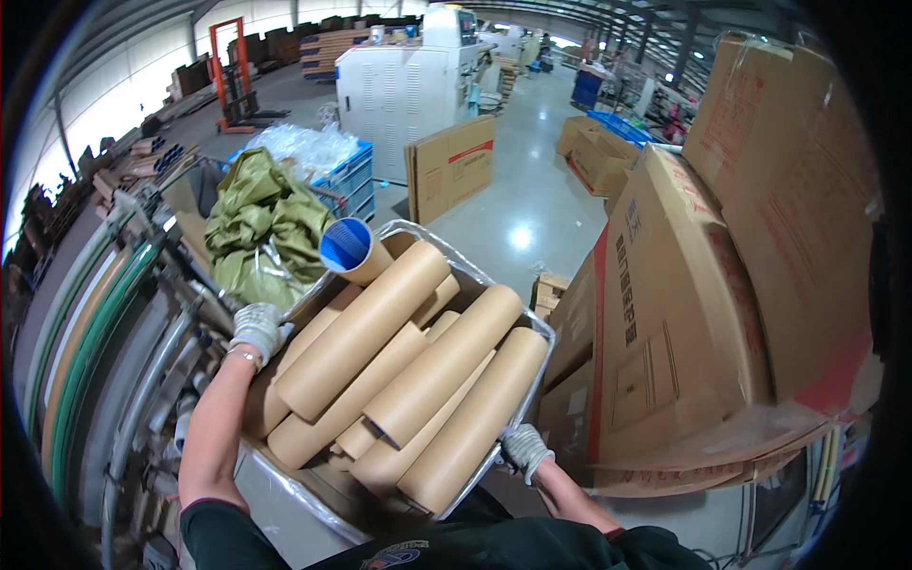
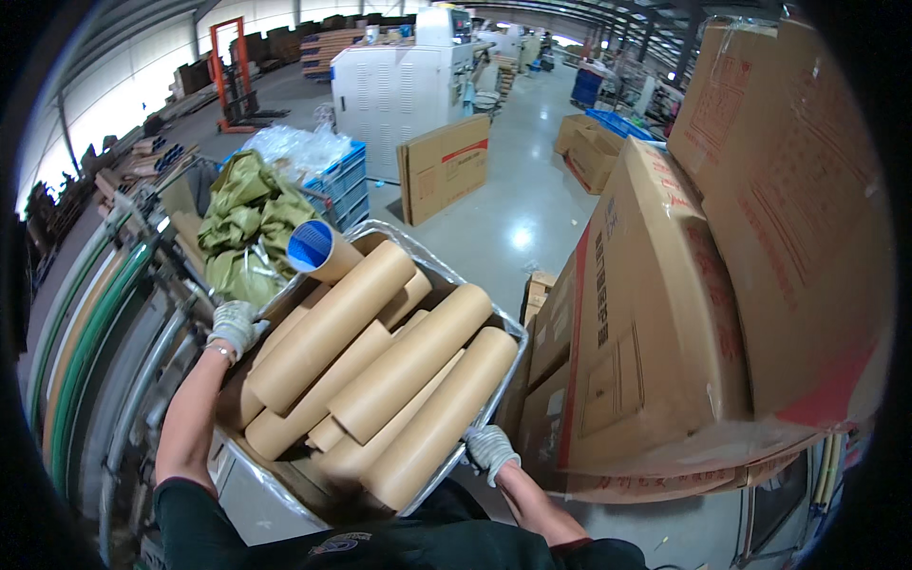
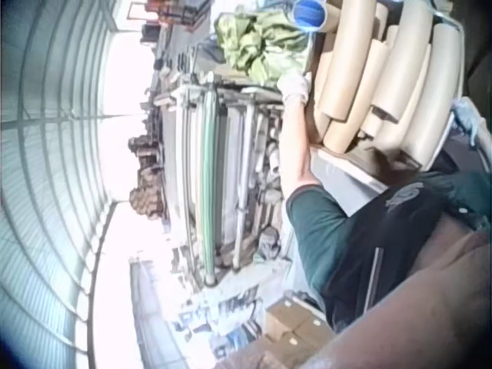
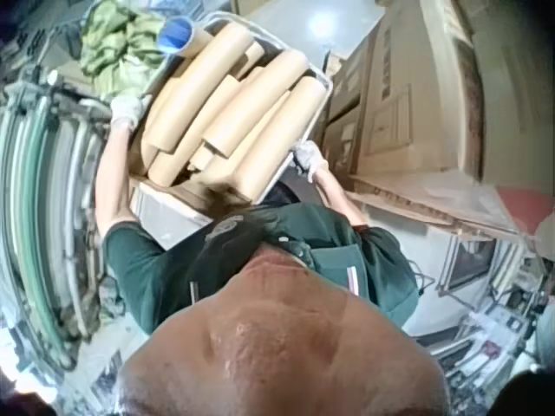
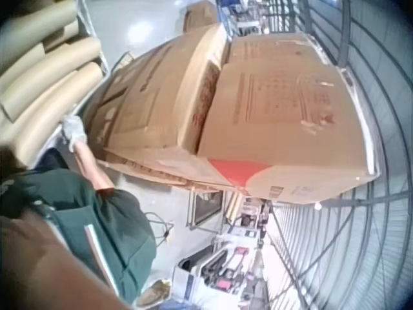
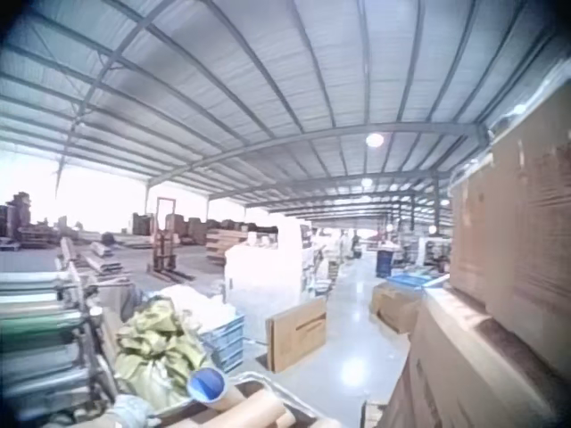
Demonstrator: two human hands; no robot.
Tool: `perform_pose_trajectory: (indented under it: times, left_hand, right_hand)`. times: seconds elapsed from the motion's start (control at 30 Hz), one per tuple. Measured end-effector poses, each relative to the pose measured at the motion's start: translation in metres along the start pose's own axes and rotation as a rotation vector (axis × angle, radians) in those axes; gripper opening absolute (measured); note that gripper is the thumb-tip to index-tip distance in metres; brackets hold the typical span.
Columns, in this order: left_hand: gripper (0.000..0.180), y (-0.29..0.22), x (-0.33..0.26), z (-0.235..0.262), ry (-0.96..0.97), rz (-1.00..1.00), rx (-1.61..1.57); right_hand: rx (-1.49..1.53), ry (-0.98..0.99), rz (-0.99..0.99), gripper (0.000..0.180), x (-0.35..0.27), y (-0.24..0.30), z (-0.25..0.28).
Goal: The recorder operates a film rewinding and slitting machine, including loading cores and handling finished rolls.
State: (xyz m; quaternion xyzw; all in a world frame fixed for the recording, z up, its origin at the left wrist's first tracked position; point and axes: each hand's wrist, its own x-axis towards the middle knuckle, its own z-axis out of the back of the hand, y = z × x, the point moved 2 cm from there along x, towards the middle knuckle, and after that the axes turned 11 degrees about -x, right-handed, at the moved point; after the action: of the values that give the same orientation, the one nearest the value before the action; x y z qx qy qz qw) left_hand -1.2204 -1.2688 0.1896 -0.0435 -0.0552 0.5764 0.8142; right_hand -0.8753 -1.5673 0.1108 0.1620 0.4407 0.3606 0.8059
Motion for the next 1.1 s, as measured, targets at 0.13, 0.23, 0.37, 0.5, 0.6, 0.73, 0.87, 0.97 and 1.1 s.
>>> perform_pose_trajectory:
  times: [0.13,0.23,0.37,0.5,0.6,0.73,0.87,0.97,1.1]
  left_hand:
    - [0.033,-0.057,0.123,-0.003,0.0,-0.157,-0.035]
    - [0.036,-0.099,0.198,-0.011,0.054,-0.164,-0.024]
    - [0.037,-0.158,0.28,-0.017,0.069,-0.288,-0.042]
    - [0.035,-0.225,0.363,-0.002,0.061,-0.403,0.046]
    - [0.039,-0.234,0.422,0.005,0.047,-0.425,0.074]
    - [0.039,-0.278,0.494,-0.01,0.117,-0.473,0.03]
    - [0.035,-0.312,0.582,-0.058,0.111,-0.609,0.047]
    - [0.034,-0.332,0.664,-0.095,0.124,-0.722,0.013]
    - [0.033,-0.379,0.763,-0.106,0.171,-0.812,-0.033]
  right_hand:
    - [0.046,-0.409,-0.033,0.044,0.069,0.013,0.065]
    - [-0.118,-0.646,0.013,0.045,0.104,0.039,0.128]
    - [-0.187,-0.826,-0.029,0.05,0.143,0.049,0.185]
    - [0.342,-0.836,0.056,0.041,0.178,0.045,0.22]
    - [0.284,-0.892,0.019,0.043,0.209,0.074,0.25]
    - [0.297,-0.926,-0.084,0.042,0.245,0.091,0.278]
    - [0.041,-0.919,-0.284,0.047,0.309,0.089,0.279]
    - [0.059,-0.967,-0.343,0.047,0.359,0.098,0.274]
    - [0.273,-1.008,-0.454,0.045,0.424,0.113,0.269]
